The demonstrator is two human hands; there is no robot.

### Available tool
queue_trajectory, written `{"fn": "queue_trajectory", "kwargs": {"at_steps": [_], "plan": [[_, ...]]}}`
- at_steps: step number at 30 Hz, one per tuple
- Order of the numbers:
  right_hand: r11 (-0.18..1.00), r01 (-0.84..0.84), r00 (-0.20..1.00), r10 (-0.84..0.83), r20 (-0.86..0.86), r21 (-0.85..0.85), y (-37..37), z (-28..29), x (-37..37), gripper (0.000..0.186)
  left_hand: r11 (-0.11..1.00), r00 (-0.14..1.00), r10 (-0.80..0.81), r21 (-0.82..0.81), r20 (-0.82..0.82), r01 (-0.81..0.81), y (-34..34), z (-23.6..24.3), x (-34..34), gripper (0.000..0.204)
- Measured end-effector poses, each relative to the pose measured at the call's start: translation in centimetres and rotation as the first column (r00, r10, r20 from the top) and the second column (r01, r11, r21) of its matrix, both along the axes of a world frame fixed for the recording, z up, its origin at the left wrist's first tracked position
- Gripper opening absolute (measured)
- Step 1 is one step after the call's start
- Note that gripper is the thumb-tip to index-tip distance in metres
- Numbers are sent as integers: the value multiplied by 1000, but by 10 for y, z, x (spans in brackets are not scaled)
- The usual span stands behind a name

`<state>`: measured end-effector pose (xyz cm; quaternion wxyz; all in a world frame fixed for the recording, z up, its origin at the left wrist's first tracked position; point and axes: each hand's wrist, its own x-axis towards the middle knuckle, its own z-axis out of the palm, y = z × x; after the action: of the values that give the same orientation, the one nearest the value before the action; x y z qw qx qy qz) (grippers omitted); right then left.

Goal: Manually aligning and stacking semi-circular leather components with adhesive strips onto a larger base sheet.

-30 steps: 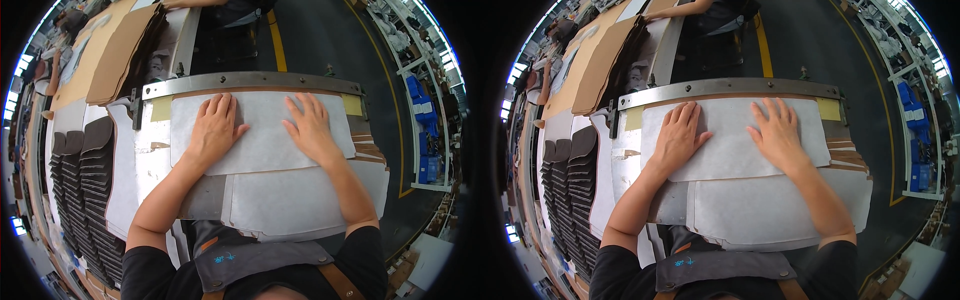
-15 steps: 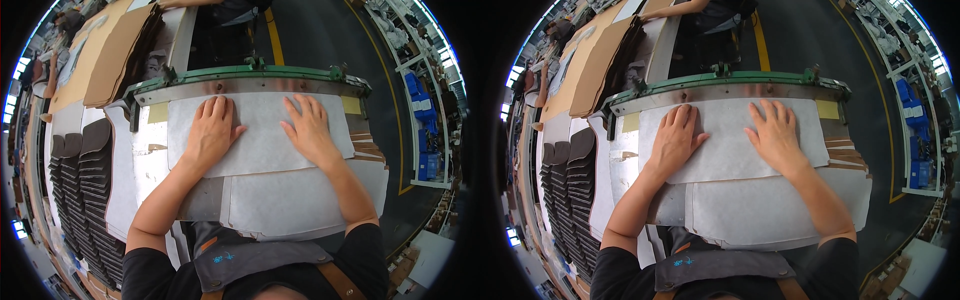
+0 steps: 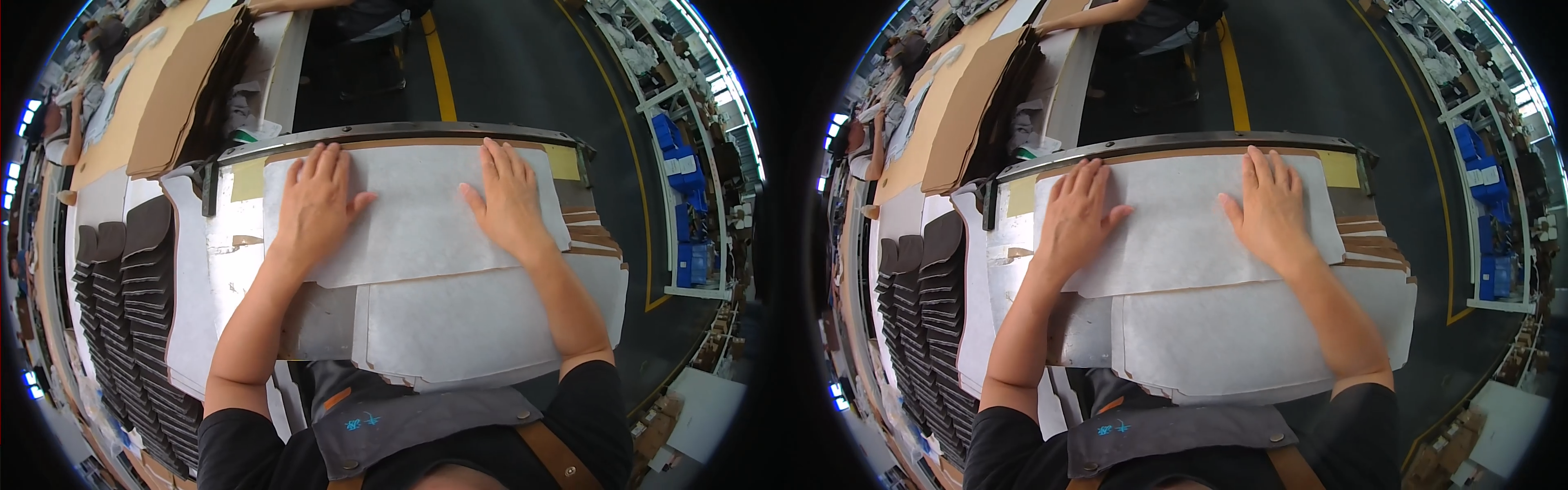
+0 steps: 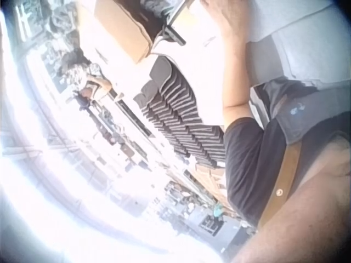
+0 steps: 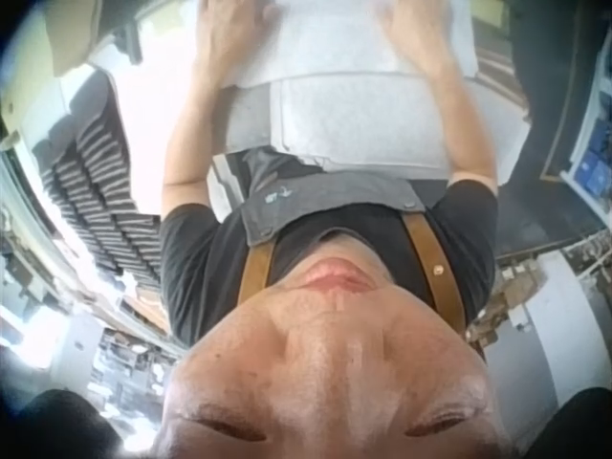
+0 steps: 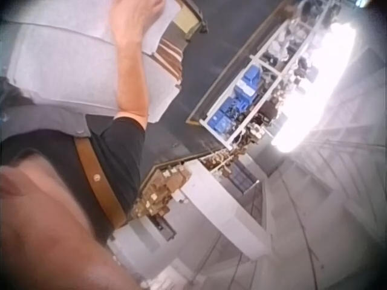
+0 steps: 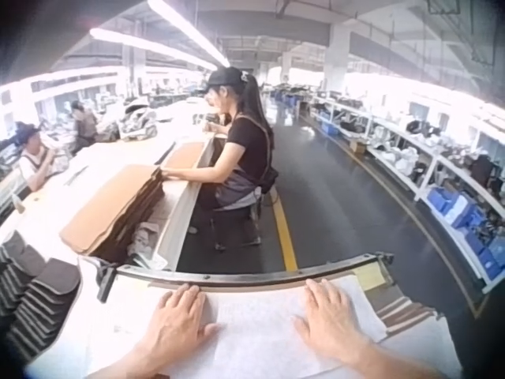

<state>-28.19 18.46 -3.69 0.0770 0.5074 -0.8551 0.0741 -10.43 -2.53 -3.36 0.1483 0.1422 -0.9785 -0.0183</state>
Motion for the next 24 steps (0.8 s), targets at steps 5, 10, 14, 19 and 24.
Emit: {"fn": "queue_trajectory", "kwargs": {"at_steps": [5,10,14,19,24], "plan": [[988,151,985,-153,78,28,7,9,-12,55,967,967,246,57,60,-250,-18,2,12,56],[888,427,875,-454,170,171,19,29,-42,62,912,916,390,103,91,-398,-35,7,21,67],[885,453,829,-462,316,107,26,34,-67,69,892,922,387,268,-29,-365,-53,1,26,66],[815,572,533,-283,798,-92,36,34,-89,51,593,906,423,749,20,-294,-63,15,23,51],[727,531,595,47,802,-436,64,87,-54,33,387,911,349,919,-220,74,-63,49,48,28]]}}
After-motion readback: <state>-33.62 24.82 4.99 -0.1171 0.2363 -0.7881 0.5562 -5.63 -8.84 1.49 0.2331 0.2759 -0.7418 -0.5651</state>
